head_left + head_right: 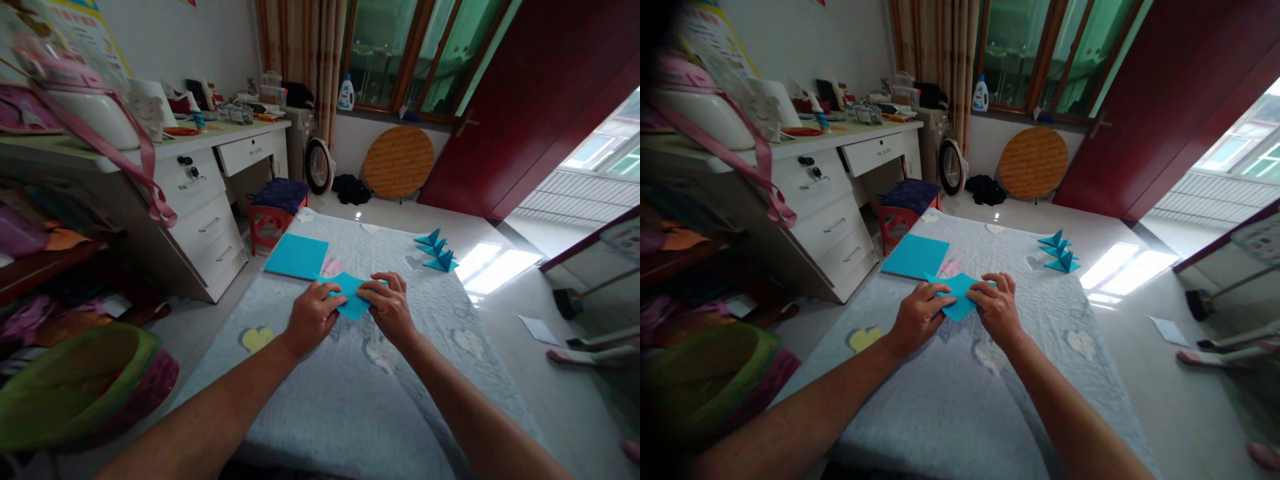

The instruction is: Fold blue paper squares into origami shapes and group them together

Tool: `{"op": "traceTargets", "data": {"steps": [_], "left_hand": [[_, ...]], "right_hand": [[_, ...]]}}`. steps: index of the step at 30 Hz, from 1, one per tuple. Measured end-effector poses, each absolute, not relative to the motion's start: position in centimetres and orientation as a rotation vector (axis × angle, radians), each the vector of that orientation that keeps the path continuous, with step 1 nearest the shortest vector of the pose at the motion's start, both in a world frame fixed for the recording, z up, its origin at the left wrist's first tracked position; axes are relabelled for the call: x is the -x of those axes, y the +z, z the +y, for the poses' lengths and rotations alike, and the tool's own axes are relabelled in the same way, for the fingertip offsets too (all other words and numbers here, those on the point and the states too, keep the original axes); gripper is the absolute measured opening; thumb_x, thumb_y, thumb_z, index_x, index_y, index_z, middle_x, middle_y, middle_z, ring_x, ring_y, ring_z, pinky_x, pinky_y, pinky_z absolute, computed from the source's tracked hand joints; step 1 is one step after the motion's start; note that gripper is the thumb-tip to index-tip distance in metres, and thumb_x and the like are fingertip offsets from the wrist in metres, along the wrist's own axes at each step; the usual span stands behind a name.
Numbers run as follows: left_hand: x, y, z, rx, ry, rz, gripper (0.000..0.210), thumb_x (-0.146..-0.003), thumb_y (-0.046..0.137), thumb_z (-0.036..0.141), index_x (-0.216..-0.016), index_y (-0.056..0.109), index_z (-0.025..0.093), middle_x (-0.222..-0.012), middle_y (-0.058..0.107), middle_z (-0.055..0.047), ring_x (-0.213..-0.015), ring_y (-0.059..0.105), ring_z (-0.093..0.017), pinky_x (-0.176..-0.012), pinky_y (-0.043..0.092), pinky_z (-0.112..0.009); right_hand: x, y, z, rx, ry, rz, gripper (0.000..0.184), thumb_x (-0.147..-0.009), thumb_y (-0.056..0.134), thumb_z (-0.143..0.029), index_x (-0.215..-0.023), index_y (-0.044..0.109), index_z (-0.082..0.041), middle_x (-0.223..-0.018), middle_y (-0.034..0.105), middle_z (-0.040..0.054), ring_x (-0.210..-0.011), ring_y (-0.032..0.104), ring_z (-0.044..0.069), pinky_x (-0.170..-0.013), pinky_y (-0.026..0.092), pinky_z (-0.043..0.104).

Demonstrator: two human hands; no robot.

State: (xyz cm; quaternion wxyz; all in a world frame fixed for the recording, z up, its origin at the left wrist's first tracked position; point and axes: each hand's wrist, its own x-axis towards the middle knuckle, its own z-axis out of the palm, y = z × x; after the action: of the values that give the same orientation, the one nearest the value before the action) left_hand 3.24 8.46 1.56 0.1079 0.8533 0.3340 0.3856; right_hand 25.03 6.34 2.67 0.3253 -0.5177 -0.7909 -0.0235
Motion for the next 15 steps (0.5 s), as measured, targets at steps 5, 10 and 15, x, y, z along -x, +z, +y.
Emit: {"op": "traceTargets", "data": {"steps": [5, 10, 15], "left_hand": [[-3.8, 1.9, 6.6, -2.799, 0.916, 0.961, 0.014, -0.089, 0.060, 0.016, -0.085, 0.072, 0.021, -0.119, 0.070, -0.009, -0.097, 0.058, -0.026, -0.087, 0.046, -0.042], [-3.9, 2.6, 4.5, -2.761, 0.684, 0.754, 0.015, -0.084, 0.058, 0.008, -0.086, 0.068, 0.020, -0.111, 0.070, -0.010, -0.110, 0.059, -0.028, -0.098, 0.044, -0.045], [-3.0, 2.2, 4.3, -2.506, 0.460, 0.815, 0.012, -0.084, 0.058, 0.012, -0.087, 0.064, 0.022, -0.093, 0.070, -0.006, -0.091, 0.065, -0.024, -0.082, 0.048, -0.033]], "right_hand": [[-25.6, 1.8, 2.8, 1.386, 0.065, -2.168, 0.026, -0.092, 0.061, -0.020, -0.104, 0.077, -0.036, -0.111, 0.074, 0.0030, -0.112, 0.057, 0.027, -0.105, 0.033, 0.050], [-26.1, 1.9, -0.2, 1.355, 0.246, -2.251, 0.026, -0.094, 0.056, -0.019, -0.106, 0.075, -0.033, -0.114, 0.074, 0.0065, -0.110, 0.061, 0.026, -0.099, 0.040, 0.047], [-26.1, 1.5, -1.3, 1.353, 0.491, -2.207, 0.022, -0.098, 0.048, -0.024, -0.097, 0.070, -0.025, -0.094, 0.074, 0.0053, -0.089, 0.065, 0.021, -0.087, 0.046, 0.037]]}}
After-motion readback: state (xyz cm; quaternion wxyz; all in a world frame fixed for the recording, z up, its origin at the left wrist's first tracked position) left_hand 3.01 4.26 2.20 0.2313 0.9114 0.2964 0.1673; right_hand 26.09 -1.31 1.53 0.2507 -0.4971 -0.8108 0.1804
